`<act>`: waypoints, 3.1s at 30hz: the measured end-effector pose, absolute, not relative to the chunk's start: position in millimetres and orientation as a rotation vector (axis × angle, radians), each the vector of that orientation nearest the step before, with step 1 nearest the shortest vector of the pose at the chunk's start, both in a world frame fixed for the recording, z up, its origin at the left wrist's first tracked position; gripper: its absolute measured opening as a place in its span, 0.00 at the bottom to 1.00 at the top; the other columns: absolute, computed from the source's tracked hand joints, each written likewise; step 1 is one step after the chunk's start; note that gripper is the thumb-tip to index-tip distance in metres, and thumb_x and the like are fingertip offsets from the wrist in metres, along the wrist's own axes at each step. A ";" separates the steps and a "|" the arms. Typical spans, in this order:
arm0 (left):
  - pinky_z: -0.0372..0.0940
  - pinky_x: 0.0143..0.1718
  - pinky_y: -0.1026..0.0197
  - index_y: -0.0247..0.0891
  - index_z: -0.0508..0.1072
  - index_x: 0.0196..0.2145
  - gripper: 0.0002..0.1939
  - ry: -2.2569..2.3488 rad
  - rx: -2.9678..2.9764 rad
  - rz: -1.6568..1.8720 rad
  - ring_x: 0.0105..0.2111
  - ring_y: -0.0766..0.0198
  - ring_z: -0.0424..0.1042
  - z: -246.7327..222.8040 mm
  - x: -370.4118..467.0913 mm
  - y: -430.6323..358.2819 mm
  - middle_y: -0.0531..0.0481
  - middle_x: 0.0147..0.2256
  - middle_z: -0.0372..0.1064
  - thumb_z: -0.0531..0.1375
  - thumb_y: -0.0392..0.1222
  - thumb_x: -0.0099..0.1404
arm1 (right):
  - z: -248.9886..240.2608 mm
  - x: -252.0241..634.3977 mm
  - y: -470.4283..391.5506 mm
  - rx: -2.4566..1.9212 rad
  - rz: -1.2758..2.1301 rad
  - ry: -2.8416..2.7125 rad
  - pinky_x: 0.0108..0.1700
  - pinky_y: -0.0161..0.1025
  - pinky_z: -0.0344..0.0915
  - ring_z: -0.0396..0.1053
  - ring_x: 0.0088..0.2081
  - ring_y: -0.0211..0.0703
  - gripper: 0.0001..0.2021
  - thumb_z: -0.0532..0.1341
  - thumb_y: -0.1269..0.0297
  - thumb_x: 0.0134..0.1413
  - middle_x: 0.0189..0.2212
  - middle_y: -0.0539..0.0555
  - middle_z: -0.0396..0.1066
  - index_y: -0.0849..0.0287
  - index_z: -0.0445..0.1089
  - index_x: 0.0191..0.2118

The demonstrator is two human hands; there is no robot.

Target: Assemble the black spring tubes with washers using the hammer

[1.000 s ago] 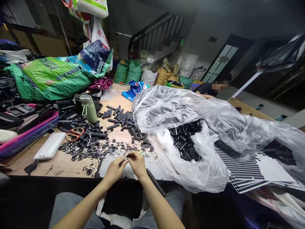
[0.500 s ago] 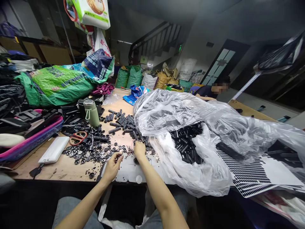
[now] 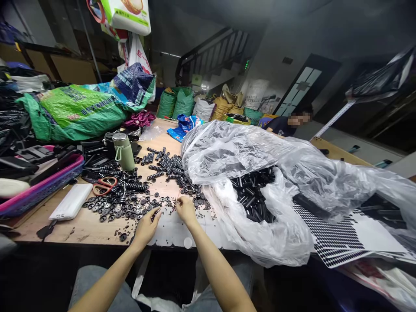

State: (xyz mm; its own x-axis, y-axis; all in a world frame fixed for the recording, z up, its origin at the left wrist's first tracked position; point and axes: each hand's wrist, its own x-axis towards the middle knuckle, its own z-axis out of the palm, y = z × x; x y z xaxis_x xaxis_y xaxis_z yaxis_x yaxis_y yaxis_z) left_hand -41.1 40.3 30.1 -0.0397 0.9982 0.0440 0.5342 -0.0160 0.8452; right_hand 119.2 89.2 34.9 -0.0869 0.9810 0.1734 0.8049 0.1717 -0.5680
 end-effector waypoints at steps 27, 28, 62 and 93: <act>0.60 0.48 0.57 0.40 0.65 0.47 0.19 1.522 1.839 0.922 0.46 0.61 0.65 33.7 -52.5 22.5 0.46 0.46 0.66 0.48 0.46 0.60 | 37.5 81.5 50.0 -1.232 1.476 -1.234 0.32 0.39 0.69 0.70 0.26 0.39 0.16 0.60 0.52 0.40 0.24 0.51 0.69 0.62 0.69 0.31; 0.60 0.47 0.57 0.41 0.65 0.48 0.19 1.540 1.847 0.916 0.46 0.61 0.65 33.6 -51.7 21.8 0.46 0.45 0.66 0.48 0.46 0.60 | 37.2 81.2 48.9 -1.222 1.495 -1.215 0.33 0.40 0.69 0.70 0.26 0.39 0.17 0.61 0.53 0.40 0.24 0.51 0.70 0.62 0.69 0.32; 0.64 0.29 0.63 0.38 0.60 0.46 0.19 1.337 1.379 1.127 0.23 0.68 0.65 22.4 -15.1 29.7 0.51 0.29 0.65 0.46 0.50 0.61 | 31.0 184.7 75.2 -1.975 0.435 -1.627 0.44 0.41 0.57 0.64 0.41 0.47 0.07 0.56 0.68 0.46 0.35 0.58 0.68 0.60 0.69 0.33; 0.58 0.49 0.55 0.41 0.63 0.50 0.20 1.308 1.823 0.925 0.49 0.59 0.62 46.2 2.7 25.3 0.46 0.47 0.65 0.48 0.48 0.61 | 74.3 139.9 25.0 -1.199 1.273 -1.308 0.38 0.40 0.65 0.69 0.33 0.41 0.11 0.63 0.58 0.40 0.30 0.53 0.72 0.59 0.72 0.31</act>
State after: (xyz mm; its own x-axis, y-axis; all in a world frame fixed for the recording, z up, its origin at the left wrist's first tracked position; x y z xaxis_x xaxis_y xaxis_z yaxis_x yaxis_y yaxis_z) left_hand 2.7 25.3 46.2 0.2349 0.9605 0.1489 0.4609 -0.2449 0.8530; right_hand 139.9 25.0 74.3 -0.1006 0.9948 -0.0143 0.0408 -0.0102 -0.9991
